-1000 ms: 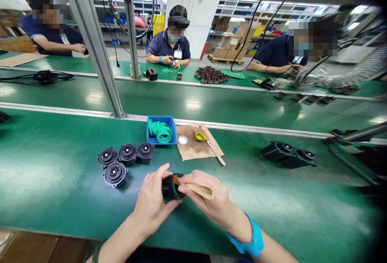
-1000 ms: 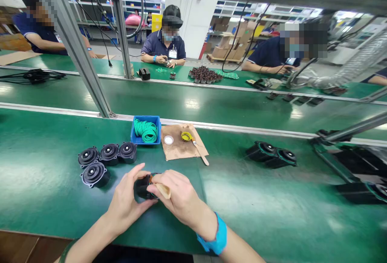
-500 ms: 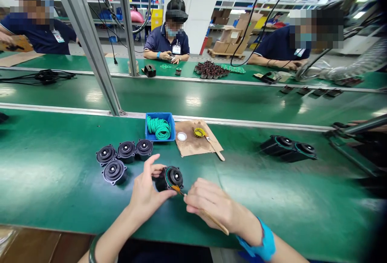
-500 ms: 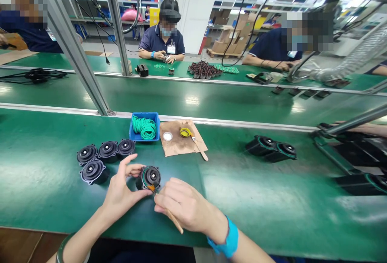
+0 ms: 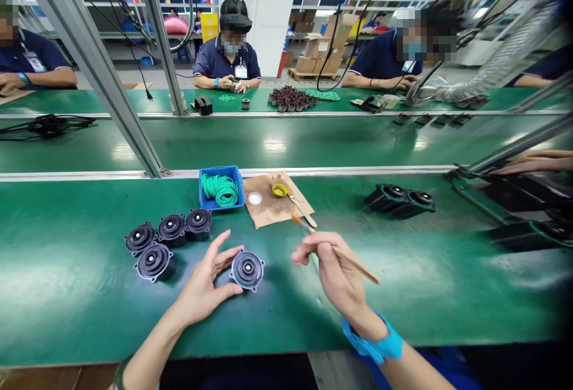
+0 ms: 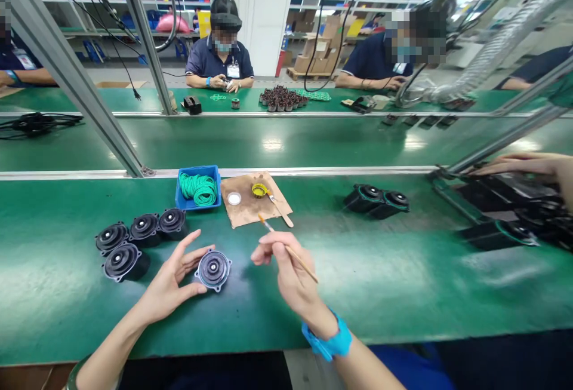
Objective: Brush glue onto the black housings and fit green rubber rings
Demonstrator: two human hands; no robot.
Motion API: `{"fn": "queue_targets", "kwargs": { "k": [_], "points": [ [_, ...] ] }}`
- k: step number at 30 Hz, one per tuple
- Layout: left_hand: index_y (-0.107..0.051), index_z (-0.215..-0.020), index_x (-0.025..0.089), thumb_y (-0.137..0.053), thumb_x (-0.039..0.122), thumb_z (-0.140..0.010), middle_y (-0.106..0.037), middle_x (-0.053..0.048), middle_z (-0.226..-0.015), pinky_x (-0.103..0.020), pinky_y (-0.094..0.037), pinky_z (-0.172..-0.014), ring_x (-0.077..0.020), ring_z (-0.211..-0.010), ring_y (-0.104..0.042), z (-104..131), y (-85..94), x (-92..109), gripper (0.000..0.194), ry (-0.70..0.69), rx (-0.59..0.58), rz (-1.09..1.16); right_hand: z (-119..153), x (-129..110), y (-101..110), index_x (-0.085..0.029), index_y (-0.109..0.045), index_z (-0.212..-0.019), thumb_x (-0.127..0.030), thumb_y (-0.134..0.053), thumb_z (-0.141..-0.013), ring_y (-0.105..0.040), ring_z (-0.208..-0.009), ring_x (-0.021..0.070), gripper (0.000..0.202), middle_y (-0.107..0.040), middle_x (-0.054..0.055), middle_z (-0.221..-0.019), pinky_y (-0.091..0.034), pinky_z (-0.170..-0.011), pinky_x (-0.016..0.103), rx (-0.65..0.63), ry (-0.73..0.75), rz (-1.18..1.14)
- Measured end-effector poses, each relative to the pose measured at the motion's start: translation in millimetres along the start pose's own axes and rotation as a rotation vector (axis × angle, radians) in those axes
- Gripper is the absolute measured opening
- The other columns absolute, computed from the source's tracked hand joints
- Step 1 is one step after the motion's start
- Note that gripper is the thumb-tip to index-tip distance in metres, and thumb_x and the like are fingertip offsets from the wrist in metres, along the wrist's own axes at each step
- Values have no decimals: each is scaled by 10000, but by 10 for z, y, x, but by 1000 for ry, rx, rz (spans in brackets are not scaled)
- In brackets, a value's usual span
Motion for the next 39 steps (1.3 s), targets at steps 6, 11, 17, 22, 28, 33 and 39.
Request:
{"fn": "queue_targets", "kwargs": {
  "k": [6, 11, 17, 22, 28, 33, 39],
  "points": [
    [-148, -1495, 264, -683, 123, -727, -509, -116, -1348, -453, -370, -1143, -235, -1273, -530, -35, -127, -102, 947, -122, 13, -120, 174, 67, -472, -242, -429, -943, -461, -814, -712, -627, -1136, 311, 500, -647, 148, -1212, -525, -884, 424, -272, -76, 395],
    [-43, -1541, 296, -524, 77, -788, -431, -122, -1406, -476, -423, -1100, -259, -1322, -464, 0, -56, 162, 920, -351, 94, -698, 289, 59, -633, -235, -393, -914, -186, -752, -686, -642, -937, 298, 428, -657, 120, -1072, -497, -754, 399, -299, 26, 736],
    [-177, -1521, 47, -429, 85, -813, -494, -278, -1394, -733, -236, -1061, -473, -1354, -390, -222, 519, 567, 753, -407, 417, -1546, 133, 113, 12, -228, -383, -872, -247, -671, -654, -599, -760, 220, 363, -618, 19, -841, -410, -724, 343, -156, 8, 1030],
    [-358, -1433, 36, -330, 46, -838, -658, -280, -1183, -784, -118, -1048, -401, -1170, -608, -391, 674, 436, 596, -279, 361, -1658, -241, 304, 918, -223, -408, -834, -357, -654, -697, -598, -745, 245, 311, -616, 27, -768, -338, -715, 342, 51, -87, 1298],
    [-408, -1386, 194, -608, 268, -779, -675, -156, -1223, -642, -294, -1098, -332, -1139, -640, -179, 379, 159, 644, -310, 201, -1342, -809, 500, 1539, -211, -447, -782, -509, -625, -735, -586, -820, 337, 351, -611, 113, -744, -336, -734, 397, 211, -83, 1228],
    [-406, -1396, 271, -711, 230, -728, -665, -100, -1209, -461, -508, -980, -299, -1160, -626, -23, 83, -15, 735, -255, 204, -999, -1110, 574, 1179, -169, -559, -948, -527, -386, -929, -625, -885, 286, 398, -673, 158, -916, -429, -747, 374, 165, -15, 972],
    [-431, -1368, 267, -785, 203, -651, -667, -73, -1188, -431, -513, -984, -284, -1125, -646, 36, 15, -26, 802, -179, 243, -742, -1338, 816, 330, -153, -628, -1140, -522, -204, -1010, -604, -543, 160, 577, -634, 2, -602, -460, -567, 250, -36, -50, 709]
  ]
}}
Point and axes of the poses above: each hand's wrist, its own z-axis away from the middle knuckle, its own y-axis out of the back of the hand, x = y × z, the point moved 5 cm from there along -z, towards the middle knuckle
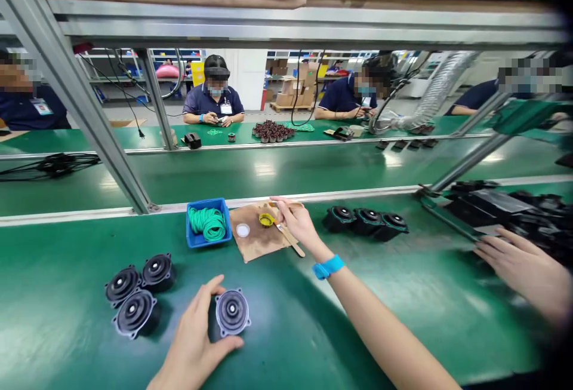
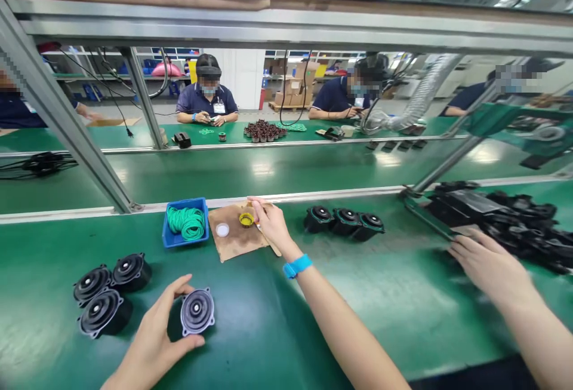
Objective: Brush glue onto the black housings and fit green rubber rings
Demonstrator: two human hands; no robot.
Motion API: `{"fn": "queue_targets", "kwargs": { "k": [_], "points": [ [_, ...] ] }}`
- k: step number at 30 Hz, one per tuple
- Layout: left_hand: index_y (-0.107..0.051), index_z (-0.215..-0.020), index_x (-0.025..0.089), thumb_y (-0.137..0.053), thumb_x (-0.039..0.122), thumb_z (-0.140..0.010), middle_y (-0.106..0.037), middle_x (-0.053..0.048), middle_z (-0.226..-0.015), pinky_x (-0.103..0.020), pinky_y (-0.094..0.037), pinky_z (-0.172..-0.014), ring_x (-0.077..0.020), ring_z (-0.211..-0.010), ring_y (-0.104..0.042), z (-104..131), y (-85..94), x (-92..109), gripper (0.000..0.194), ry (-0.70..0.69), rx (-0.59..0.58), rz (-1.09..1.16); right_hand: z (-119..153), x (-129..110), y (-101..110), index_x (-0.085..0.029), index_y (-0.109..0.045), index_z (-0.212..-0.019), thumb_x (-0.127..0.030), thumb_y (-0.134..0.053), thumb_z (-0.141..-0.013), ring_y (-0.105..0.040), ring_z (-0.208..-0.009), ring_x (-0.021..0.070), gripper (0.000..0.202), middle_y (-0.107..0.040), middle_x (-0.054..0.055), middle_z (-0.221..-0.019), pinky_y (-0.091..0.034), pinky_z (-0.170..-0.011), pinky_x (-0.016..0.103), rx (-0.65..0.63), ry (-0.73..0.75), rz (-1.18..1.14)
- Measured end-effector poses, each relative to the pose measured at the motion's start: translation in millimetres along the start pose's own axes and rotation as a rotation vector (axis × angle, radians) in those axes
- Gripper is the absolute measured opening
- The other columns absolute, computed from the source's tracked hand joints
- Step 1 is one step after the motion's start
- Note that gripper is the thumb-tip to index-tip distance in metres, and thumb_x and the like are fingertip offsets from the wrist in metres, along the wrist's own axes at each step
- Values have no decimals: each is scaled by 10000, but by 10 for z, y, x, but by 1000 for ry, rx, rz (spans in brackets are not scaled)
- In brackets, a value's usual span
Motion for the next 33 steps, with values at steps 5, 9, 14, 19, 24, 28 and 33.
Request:
{"fn": "queue_targets", "kwargs": {
  "k": [5, 9, 14, 19, 24, 28, 33],
  "points": [
    [-449, -1332, 255, -770, 170, -645, -672, -70, -1177, -439, -481, -1019, -271, -1114, -641, 12, -14, -22, 764, 47, 46, 122, -70, -58, -199, -172, -668, -876, -534, -163, -1001, -657, -671, 192, 634, -675, 58, -708, -465, -636, 268, 8, -32, 2],
    [-451, -1321, 261, -767, 181, -663, -663, -69, -1199, -445, -468, -1028, -266, -1133, -625, 25, -54, -30, 734, 64, 38, 165, -85, 20, -241, -197, -602, -718, -516, -304, -973, -680, -738, 257, 505, -693, 111, -741, -444, -673, 300, 1, -87, 79],
    [-454, -1300, 243, -766, 151, -639, -670, -77, -1193, -463, -459, -1035, -272, -1131, -628, 25, -15, 25, 737, 110, 22, 203, -115, 171, -299, -205, -565, -624, -520, -397, -930, -671, -661, 269, 471, -667, 114, -627, -411, -612, 292, -40, -159, 142],
    [-472, -1277, 233, -786, 143, -620, -672, -84, -1202, -466, -462, -1037, -275, -1132, -632, 11, -13, 70, 734, 122, 20, 221, -92, 164, -209, -176, -668, -776, -568, -278, -947, -682, -737, 282, 579, -691, 118, -689, -426, -660, 307, -13, -156, 105],
    [-510, -1273, 237, -796, 184, -652, -656, -97, -1237, -462, -486, -1023, -295, -1176, -613, 85, -1, 78, 686, 70, 39, 164, -30, 150, -137, -178, -683, -786, -708, -238, -909, -662, -711, 256, 703, -701, 102, -726, -440, -663, 310, 4, -133, 18],
    [-475, -1349, 232, -700, 264, -813, -584, -114, -1353, -428, -474, -1052, -276, -1250, -564, -45, 240, 281, 582, -74, 15, -82, 7, 181, -126, -187, -619, -678, -758, -250, -884, -617, -626, 215, 711, -661, 78, -659, -434, -624, 300, 41, -124, -53],
    [-631, -1154, 125, -408, 26, -925, -675, -153, -1123, -423, -503, -958, -276, -1102, -625, -824, 506, 467, 334, 74, 6, -673, 44, 171, -161, -174, -635, -790, -715, -309, -900, -604, -596, 194, 641, -653, 62, -673, -446, -615, 293, 102, -130, -139]
  ]
}}
Point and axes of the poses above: each hand's wrist, its own z-axis away from the middle knuckle, its own y-axis out of the back of the hand, x = y × z, the point moved 5 cm from there along -z, towards the middle knuckle
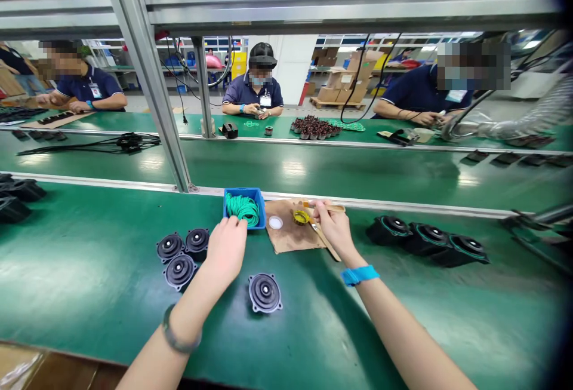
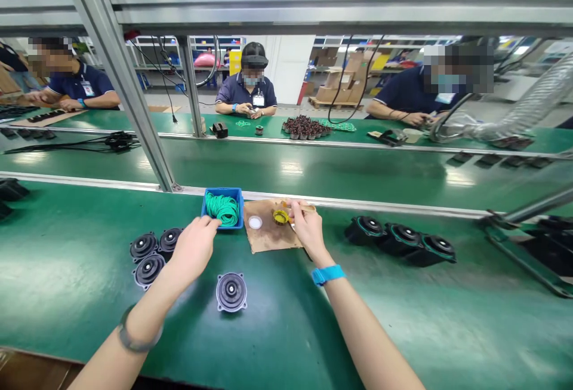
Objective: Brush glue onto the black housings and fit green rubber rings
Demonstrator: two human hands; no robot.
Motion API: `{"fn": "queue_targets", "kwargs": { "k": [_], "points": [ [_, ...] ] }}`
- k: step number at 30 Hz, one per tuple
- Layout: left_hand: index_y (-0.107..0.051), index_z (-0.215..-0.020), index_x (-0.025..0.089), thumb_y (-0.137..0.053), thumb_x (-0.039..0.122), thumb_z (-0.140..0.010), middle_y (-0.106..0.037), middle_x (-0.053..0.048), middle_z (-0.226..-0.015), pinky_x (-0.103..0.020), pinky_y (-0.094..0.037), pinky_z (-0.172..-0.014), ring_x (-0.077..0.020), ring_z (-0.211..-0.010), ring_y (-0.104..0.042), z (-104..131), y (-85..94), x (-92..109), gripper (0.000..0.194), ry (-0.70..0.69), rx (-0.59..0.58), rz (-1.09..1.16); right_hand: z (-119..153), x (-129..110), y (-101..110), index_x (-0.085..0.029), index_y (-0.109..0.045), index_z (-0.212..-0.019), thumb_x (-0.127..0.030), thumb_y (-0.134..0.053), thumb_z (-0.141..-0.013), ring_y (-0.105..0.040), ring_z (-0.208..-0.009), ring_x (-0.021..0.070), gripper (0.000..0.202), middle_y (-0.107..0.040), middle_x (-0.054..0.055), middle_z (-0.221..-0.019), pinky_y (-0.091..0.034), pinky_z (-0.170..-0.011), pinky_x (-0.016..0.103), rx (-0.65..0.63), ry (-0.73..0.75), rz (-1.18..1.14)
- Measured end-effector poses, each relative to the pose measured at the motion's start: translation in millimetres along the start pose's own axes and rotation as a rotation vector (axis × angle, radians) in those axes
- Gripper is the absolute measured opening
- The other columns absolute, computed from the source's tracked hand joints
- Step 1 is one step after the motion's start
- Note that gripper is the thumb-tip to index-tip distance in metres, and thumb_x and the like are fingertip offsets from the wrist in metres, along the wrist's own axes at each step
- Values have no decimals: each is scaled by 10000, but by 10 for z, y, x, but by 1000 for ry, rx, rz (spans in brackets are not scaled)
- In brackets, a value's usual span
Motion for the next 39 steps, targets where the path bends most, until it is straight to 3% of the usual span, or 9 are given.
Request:
{"fn": "queue_targets", "kwargs": {
  "k": [4, 7, 12, 21, 27, 30, 33, 36, 39],
  "points": [
    [-640, -1090, 119, -547, 171, -948, -664, -122, -1108, -406, -545, -877, -245, -1044, -643, -593, -112, 65, 177, 83, -10, -90, 59, -43, -34, -176, -635, -841, -690, -340, -907, -598, -577, 188, 597, -660, 60, -690, -458, -610, 289, -2, 14, -51],
    [-593, -1180, 153, -613, 328, -932, -630, -84, -1187, -427, -559, -860, -217, -1015, -646, -750, -255, 69, 304, 93, -2, -120, 97, -62, -24, -182, -633, -777, -676, -353, -914, -595, -596, 187, 585, -669, 71, -718, -456, -611, 286, -18, 36, -71],
    [-592, -1186, 159, -603, 327, -937, -625, -87, -1204, -438, -551, -878, -224, -1038, -638, -731, -294, 9, 301, 57, 32, -129, 105, -25, 10, -176, -653, -869, -657, -362, -927, -605, -605, 191, 565, -669, 59, -706, -469, -637, 288, -19, 35, -101],
    [-737, -888, 224, -609, 286, -909, -732, -68, -939, -330, -519, -766, -255, -911, -700, -673, -32, -235, 144, 172, 152, -20, 60, 43, -37, -163, -687, -907, -708, -383, -896, -594, -564, 191, 625, -638, 42, -647, -460, -606, 287, 3, 21, -126],
    [-746, -903, 241, -581, 258, -908, -737, -70, -1029, -300, -488, -761, -249, -941, -695, -662, 24, -280, 166, 196, 264, 153, 41, 34, -52, -165, -685, -891, -674, -407, -908, -592, -575, 181, 580, -642, 42, -682, -469, -613, 285, 32, 26, -171],
    [-740, -902, 217, -585, 241, -898, -752, -68, -936, -285, -487, -762, -224, -873, -704, -579, 87, -272, 157, 189, 288, 275, 25, 10, -13, -167, -683, -868, -662, -449, -894, -584, -587, 178, 548, -626, 30, -656, -471, -616, 285, 55, 31, -205],
    [-745, -838, 197, -616, 244, -871, -759, -31, -795, -241, -498, -712, -174, -725, -706, -332, 102, -241, 141, 137, 243, 426, 67, -93, 90, -170, -662, -888, -628, -455, -909, -559, -580, 156, 503, -605, 15, -658, -460, -595, 270, 109, 36, -264],
    [-760, -779, 192, -645, 269, -839, -736, 7, -646, -203, -496, -578, -143, -559, -676, 34, -11, -189, 150, 76, 133, 565, 238, -289, 197, -182, -622, -946, -583, -412, -953, -543, -564, 137, 453, -601, 6, -675, -446, -548, 249, 144, 45, -345],
    [-780, -774, 193, -658, 250, -817, -743, 7, -649, -199, -493, -518, -132, -500, -656, 345, -176, -138, 141, 48, 38, 650, 545, -529, 239, -197, -611, -957, -521, -410, -985, -578, -601, 140, 381, -625, 13, -700, -459, -541, 241, 125, 83, -424]
  ]
}}
Point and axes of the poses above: each hand's wrist, its own z-axis away from the middle knuckle, its own y-axis out of the back of the hand, x = y × z, the point moved 5 cm from there along -z, towards the middle knuckle
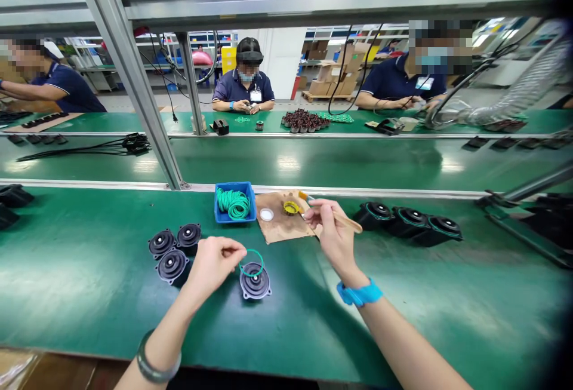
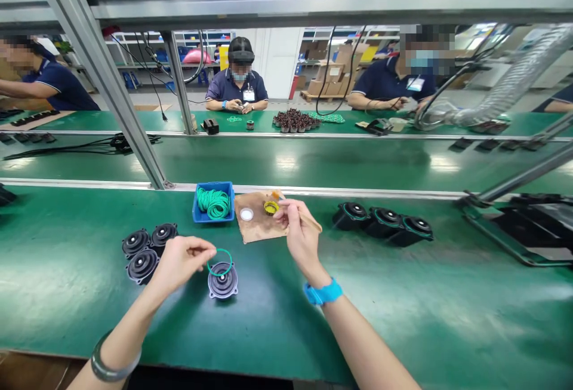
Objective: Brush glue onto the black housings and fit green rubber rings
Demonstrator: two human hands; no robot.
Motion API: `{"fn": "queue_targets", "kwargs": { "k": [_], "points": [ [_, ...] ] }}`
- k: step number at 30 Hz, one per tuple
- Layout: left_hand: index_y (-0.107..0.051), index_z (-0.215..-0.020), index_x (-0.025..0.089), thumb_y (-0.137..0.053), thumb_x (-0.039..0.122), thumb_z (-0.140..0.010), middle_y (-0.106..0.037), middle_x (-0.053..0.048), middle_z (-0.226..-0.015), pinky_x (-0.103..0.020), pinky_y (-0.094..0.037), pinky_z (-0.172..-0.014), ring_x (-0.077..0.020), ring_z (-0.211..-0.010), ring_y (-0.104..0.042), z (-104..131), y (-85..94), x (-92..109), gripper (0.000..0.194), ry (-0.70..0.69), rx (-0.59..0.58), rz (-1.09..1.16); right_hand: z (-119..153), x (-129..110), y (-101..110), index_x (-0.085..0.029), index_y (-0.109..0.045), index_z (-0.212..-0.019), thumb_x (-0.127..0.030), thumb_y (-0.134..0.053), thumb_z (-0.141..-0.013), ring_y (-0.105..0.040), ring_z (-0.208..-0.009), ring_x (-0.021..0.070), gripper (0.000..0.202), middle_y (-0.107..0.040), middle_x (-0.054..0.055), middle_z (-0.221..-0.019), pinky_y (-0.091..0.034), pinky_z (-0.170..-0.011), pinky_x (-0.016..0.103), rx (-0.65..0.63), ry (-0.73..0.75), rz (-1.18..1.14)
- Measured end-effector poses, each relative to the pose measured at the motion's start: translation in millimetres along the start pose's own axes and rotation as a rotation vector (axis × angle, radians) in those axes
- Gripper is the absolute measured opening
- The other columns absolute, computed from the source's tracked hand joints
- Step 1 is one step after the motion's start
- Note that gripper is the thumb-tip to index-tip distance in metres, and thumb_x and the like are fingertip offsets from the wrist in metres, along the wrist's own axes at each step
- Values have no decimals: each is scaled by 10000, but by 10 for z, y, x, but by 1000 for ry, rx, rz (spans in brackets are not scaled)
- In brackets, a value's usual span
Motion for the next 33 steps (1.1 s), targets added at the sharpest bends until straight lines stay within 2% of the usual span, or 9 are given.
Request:
{"fn": "queue_targets", "kwargs": {
  "k": [3, 7, 11, 13, 16, 20, 23, 28, 33],
  "points": [
    [-793, -815, 202, -647, 242, -836, -752, -14, -737, -216, -506, -540, -136, -547, -663, 169, -84, -11, 152, -38, -49, 32, 350, -221, -96, -211, -631, -972, -416, -428, -1013, -618, -637, 143, 291, -662, 18, -727, -498, -561, 240, -111, 61, -73],
    [-755, -996, 206, -597, 305, -910, -730, -42, -855, -256, -550, -648, -167, -718, -695, 317, -43, 46, 206, -189, 16, -1, 756, -387, -257, -227, -639, -1018, -305, -398, -1032, -661, -727, 147, 253, -710, 28, -828, -547, -658, 256, -340, 151, -9],
    [-657, -1054, 197, -750, 490, -771, -724, -83, -1048, -332, -585, -849, -234, -994, -697, 525, -81, 55, 418, -428, 83, 5, 978, -504, -377, -218, -628, -1102, -265, -379, -1033, -676, -906, 185, 263, -729, 70, -986, -568, -786, 312, -515, 373, 96],
    [-614, -1073, 188, -739, 507, -771, -730, -104, -1065, -370, -590, -883, -255, -1049, -689, 614, -142, 27, 457, -525, 140, -26, 1021, -540, -397, -205, -602, -1155, -227, -380, -1026, -683, -939, 200, 258, -734, 89, -1026, -578, -806, 338, -527, 516, 140],
    [-590, -1074, 170, -665, 401, -872, -744, -117, -1040, -387, -596, -905, -254, -1063, -698, 688, -244, -24, 316, -614, 216, -80, 1046, -540, -384, -180, -580, -1201, -165, -389, -1006, -703, -917, 212, 273, -742, 112, -1006, -596, -797, 361, -513, 660, 209],
    [-586, -1048, 136, -661, 314, -887, -743, -146, -1065, -346, -592, -940, -252, -1091, -696, 737, -324, -79, 252, -659, 300, -81, 1074, -492, -318, -154, -581, -1208, -148, -394, -999, -718, -908, 211, 280, -749, 124, -951, -614, -790, 357, -498, 686, 225],
    [-608, -1000, 131, -650, 248, -898, -733, -152, -1089, -330, -581, -966, -251, -1090, -699, 787, -355, -85, 160, -683, 367, -99, 1133, -484, -292, -140, -600, -1168, -222, -519, -978, -728, -888, 220, 222, -751, 128, -926, -621, -812, 367, -514, 741, 217],
    [-654, -1011, 163, -577, 154, -927, -662, -144, -1133, -354, -591, -950, -277, -1151, -664, 813, -431, -82, 114, -617, 328, -168, 1105, -459, -320, -170, -616, -1072, -168, -627, -915, -710, -879, 229, 158, -739, 109, -884, -623, -802, 395, -569, 758, 226],
    [-652, -975, 179, -553, 122, -926, -601, -112, -1068, -356, -601, -919, -298, -1165, -652, 793, -432, -58, 124, -621, 297, -153, 933, -377, -403, -182, -587, -996, -296, -627, -933, -668, -769, 203, 137, -699, 88, -818, -601, -752, 389, -714, 781, 124]
  ]
}}
Point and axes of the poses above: each hand's wrist, its own z-axis away from the middle knuckle, its own y-axis out of the back of the hand, x = y × z, the point moved 5 cm from there along -z, towards the middle knuckle
